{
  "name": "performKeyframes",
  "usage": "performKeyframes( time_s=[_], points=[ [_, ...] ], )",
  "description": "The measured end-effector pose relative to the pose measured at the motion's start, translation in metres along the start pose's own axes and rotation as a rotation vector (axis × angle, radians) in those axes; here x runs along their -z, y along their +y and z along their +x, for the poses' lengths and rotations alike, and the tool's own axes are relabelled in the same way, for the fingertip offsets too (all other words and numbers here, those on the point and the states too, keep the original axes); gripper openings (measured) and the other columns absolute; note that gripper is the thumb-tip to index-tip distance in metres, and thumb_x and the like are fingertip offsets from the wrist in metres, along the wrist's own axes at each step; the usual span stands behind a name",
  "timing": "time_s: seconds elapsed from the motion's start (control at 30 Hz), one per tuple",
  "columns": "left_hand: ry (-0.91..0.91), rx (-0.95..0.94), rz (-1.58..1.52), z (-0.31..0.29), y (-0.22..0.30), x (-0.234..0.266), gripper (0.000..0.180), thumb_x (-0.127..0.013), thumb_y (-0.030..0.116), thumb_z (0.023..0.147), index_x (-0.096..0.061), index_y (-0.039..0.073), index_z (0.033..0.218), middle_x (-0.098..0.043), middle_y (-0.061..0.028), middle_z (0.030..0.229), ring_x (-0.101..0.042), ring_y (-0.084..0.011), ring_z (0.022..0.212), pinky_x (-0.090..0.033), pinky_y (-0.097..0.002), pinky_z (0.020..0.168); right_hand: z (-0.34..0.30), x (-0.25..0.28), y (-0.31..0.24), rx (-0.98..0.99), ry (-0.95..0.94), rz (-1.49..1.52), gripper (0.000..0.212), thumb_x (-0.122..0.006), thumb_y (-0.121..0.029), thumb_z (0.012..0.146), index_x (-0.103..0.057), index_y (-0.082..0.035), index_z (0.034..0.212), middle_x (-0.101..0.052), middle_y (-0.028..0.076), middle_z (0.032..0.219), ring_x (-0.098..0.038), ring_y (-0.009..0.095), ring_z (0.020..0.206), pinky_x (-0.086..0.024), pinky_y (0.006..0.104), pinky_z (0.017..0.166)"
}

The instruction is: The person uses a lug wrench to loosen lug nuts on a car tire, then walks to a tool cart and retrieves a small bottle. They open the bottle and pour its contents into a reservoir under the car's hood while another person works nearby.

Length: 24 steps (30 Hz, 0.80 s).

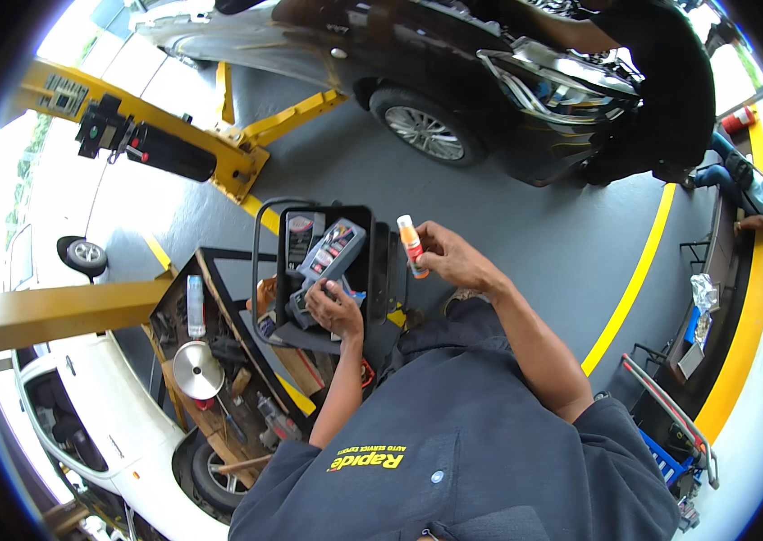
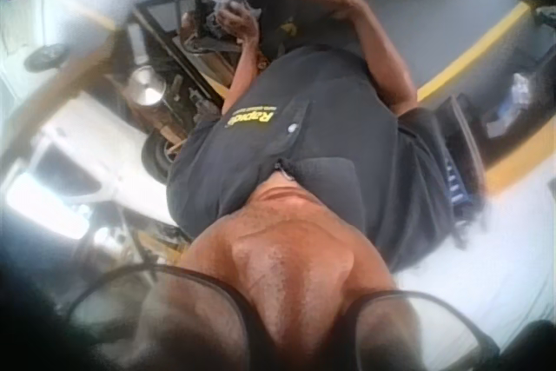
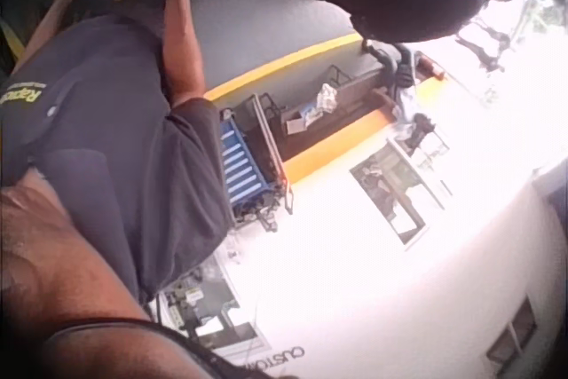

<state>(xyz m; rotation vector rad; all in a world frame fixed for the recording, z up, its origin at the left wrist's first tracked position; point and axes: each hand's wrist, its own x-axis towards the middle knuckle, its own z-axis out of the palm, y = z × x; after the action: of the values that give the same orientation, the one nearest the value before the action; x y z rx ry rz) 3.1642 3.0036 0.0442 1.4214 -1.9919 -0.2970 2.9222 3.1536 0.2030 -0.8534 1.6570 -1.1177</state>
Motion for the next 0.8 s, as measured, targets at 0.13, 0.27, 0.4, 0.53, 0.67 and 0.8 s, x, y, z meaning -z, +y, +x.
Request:
performKeyframes(
  time_s=[0.13,0.27,0.4,0.53,0.67,0.8],
  points=[
    [-0.639,0.29,-1.035,0.034,0.131,0.034,0.033,-0.047,0.019,0.115,-0.065,0.002,0.137,-0.065,-0.0103,0.138,-0.061,-0.0206,0.125,-0.048,-0.0354,0.104,-0.016,0.044,-0.01,0.101,-0.1,0.334,0.039,-0.063,-0.002,0.097,-0.054,0.0,0.135,-0.067,0.01,0.116,-0.066,0.018,0.11,-0.056,0.0366,0.098],
    [-1.14,0.057,-1.276,0.053,0.256,0.05,0.044,-0.044,0.026,0.118,-0.052,-0.001,0.151,-0.063,-0.0182,0.148,-0.055,-0.0257,0.143,-0.043,-0.0407,0.121,-0.038,0.079,0.005,0.334,0.111,-0.111,0.037,-0.063,-0.014,0.101,-0.054,0.002,0.134,-0.07,0.019,0.109,-0.068,0.03,0.096,-0.056,0.0446,0.091],
    [-1.365,-0.16,-1.069,0.066,0.339,0.034,0.035,-0.063,0.022,0.111,-0.061,0.002,0.14,-0.072,-0.0175,0.135,-0.065,-0.0246,0.131,-0.05,-0.0394,0.115,-0.058,0.113,0.025,0.426,0.322,-0.093,0.036,-0.065,-0.021,0.104,-0.054,0.002,0.129,-0.07,0.021,0.112,-0.069,0.038,0.098,-0.055,0.049,0.086],
    [-1.328,-0.047,-1.189,0.033,0.399,0.009,0.023,-0.075,0.009,0.103,-0.062,0.003,0.121,-0.075,-0.0167,0.126,-0.068,-0.0228,0.126,-0.052,-0.0385,0.113,-0.083,0.154,0.029,0.289,0.549,-0.02,0.027,-0.066,-0.017,0.104,-0.056,0.002,0.12,-0.067,0.021,0.11,-0.066,0.045,0.101,-0.055,0.0496,0.086],
    [-1.258,0.008,-1.293,0.0,0.46,-0.024,0.02,-0.075,0.002,0.101,-0.059,0.004,0.113,-0.075,-0.0164,0.123,-0.069,-0.0215,0.121,-0.053,-0.0372,0.111,-0.097,0.191,0.027,0.397,0.948,-0.246,0.028,-0.071,-0.012,0.098,-0.056,-0.001,0.119,-0.065,0.019,0.107,-0.066,0.042,0.101,-0.055,0.0499,0.085],
    [-1.403,-0.118,-1.41,-0.002,0.51,-0.064,0.033,-0.071,0.005,0.104,-0.06,0.0,0.135,-0.071,-0.0178,0.133,-0.069,-0.0225,0.121,-0.056,-0.0344,0.105,-0.09,0.243,0.047,0.32,1.028,-0.089,0.029,-0.072,-0.009,0.095,-0.057,-0.004,0.119,-0.064,0.017,0.107,-0.066,0.041,0.101,-0.054,0.0486,0.086]
  ],
)
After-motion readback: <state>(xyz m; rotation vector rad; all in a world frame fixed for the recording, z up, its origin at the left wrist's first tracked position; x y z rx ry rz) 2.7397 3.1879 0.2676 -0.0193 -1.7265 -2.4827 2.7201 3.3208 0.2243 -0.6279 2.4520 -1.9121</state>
